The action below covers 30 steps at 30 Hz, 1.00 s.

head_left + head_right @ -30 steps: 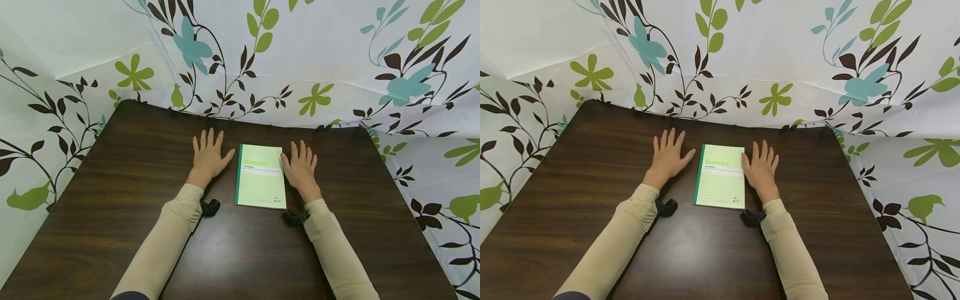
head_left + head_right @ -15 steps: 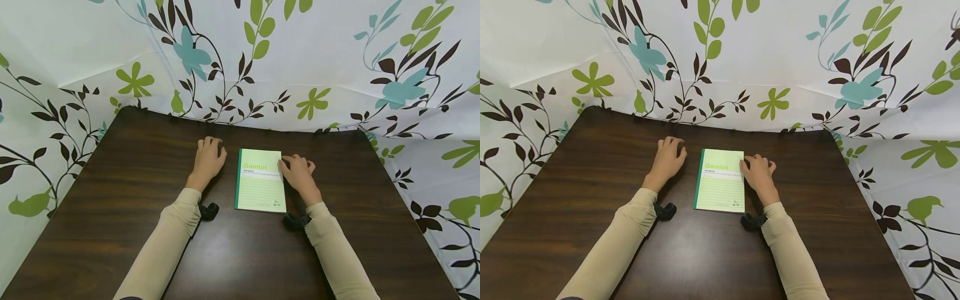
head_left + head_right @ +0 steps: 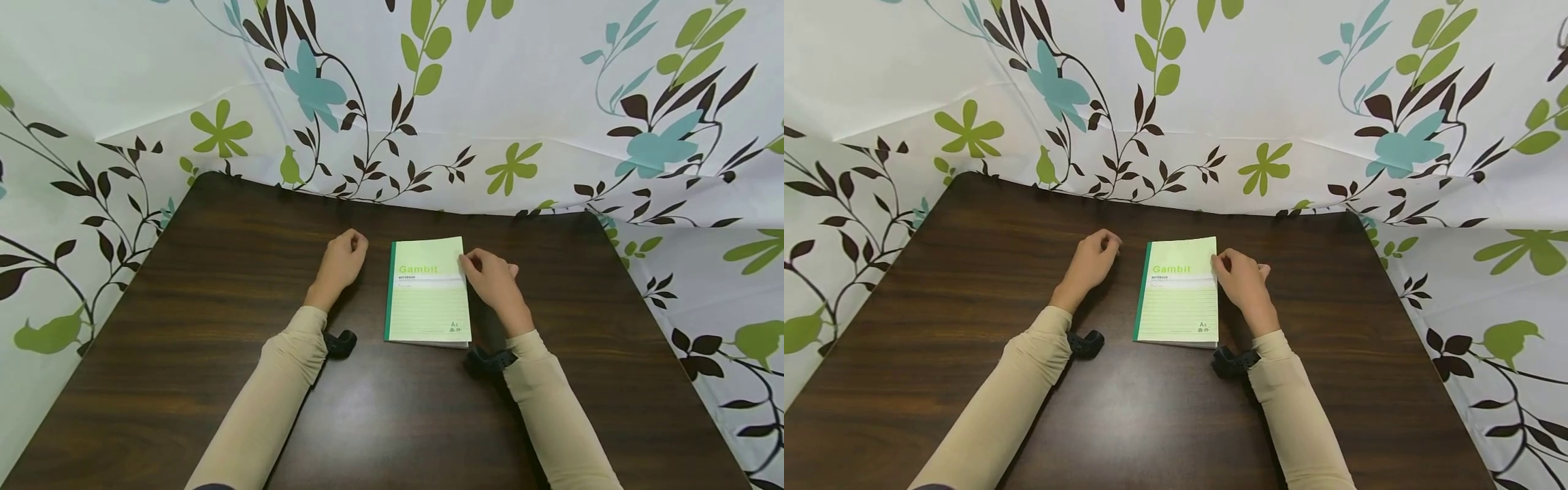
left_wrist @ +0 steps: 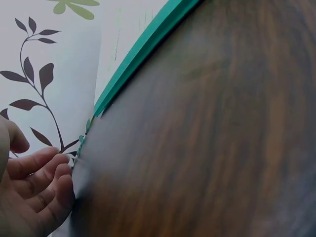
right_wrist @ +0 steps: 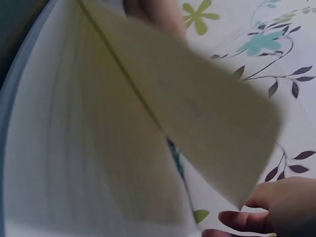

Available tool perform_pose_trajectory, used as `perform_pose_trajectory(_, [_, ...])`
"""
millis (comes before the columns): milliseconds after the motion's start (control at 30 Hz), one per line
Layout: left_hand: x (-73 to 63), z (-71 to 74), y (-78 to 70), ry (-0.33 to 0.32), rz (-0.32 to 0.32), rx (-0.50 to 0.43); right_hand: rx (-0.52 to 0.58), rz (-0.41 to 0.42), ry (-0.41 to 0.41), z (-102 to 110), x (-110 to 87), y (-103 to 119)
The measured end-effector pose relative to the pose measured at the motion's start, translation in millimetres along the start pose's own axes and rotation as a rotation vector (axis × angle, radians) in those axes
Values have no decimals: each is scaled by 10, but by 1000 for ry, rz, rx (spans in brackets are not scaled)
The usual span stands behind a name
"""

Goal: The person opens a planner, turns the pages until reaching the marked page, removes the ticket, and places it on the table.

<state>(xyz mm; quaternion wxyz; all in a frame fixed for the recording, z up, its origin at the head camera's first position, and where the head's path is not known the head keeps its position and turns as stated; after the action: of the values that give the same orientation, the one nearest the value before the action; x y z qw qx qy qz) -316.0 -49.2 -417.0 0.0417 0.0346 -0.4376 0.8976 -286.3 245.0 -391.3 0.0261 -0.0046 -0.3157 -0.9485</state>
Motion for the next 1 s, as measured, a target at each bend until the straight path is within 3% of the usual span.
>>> perform_pose_trajectory(233, [8,-80,75,82,63,-182,146,47,105,-6,-72,206])
perform_pose_trajectory(467, [-3,-234,96,227,131,-406,362,92,364,-168,-262,573])
perform_pose_trajectory(633, [12,-270,128,275,167,-490,482,133,468,-236,-434,851])
perform_pose_trajectory(767, [19,-280,182,322,215,-571,485,158,468,-323,-550,1017])
perform_pose_trajectory(1000, [16,-203,340,384,308,-782,371,235,334,-443,-704,1298])
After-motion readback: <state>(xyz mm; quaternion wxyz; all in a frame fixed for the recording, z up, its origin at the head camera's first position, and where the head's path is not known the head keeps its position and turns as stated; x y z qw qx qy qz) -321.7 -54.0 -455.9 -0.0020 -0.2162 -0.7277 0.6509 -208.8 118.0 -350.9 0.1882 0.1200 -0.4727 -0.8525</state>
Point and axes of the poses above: each hand's wrist, its own x-axis towards the middle knuckle, its own z-axis out of the back of the hand, y = z × x, the point moved 10 cm from there along x, towards the middle knuckle, and after that the axes turned 6 degrees about x, right-handed, at the moved point
